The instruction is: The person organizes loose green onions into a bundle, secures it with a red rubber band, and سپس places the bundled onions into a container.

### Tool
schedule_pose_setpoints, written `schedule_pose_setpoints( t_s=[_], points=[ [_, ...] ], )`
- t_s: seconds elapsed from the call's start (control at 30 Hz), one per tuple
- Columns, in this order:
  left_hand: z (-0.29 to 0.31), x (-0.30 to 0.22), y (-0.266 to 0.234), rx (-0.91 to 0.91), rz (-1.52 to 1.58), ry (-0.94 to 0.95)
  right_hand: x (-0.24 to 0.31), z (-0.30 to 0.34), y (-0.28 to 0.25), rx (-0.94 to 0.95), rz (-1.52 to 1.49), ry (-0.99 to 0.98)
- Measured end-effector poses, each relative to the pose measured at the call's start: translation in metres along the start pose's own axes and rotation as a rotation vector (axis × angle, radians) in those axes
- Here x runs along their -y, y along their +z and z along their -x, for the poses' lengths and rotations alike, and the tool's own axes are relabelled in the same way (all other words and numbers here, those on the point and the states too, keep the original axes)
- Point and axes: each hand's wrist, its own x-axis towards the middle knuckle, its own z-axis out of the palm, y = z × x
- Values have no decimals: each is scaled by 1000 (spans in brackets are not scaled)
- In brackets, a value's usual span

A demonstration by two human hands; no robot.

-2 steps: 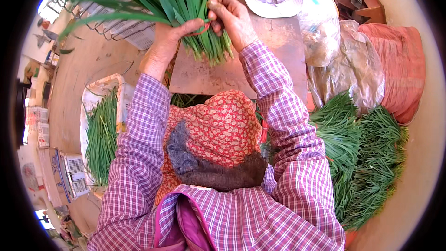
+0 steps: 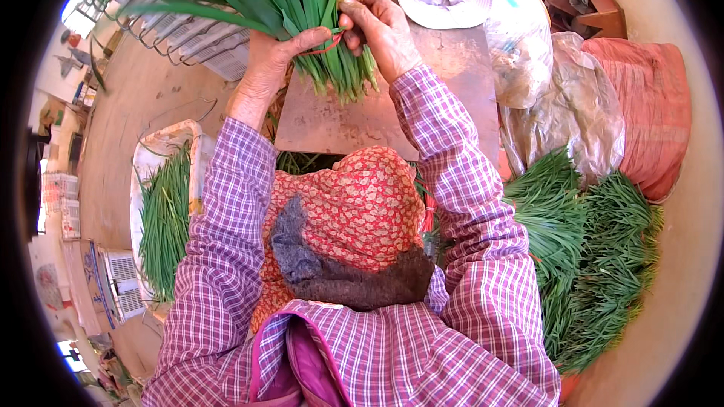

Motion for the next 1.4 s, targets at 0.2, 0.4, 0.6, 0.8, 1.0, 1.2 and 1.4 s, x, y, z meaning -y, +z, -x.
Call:
schedule_pose_setpoints(
  t_s=[0.2,0.4,0.6,0.8,1.0,1.2,1.4],
  points=[
    [15,44,-6,102,-66,-168,-61,37,-27,-192,96,130],
    [-9,32,-3,119,-171,-233,-47,36,-16,-253,-148,66],
    [-52,8,15,563,-436,-144,-31,79,4,-383,-597,-117],
    [-54,31,44,844,-640,-477,-55,125,5,-584,-679,-79],
    [9,32,11,651,-1296,-61,-45,97,-7,-465,275,99],
    [59,35,0,476,-1478,149,-16,47,-1,-276,538,-4],
    [21,3,-21,702,-1325,-14,-3,17,-9,-174,186,95]
  ],
)
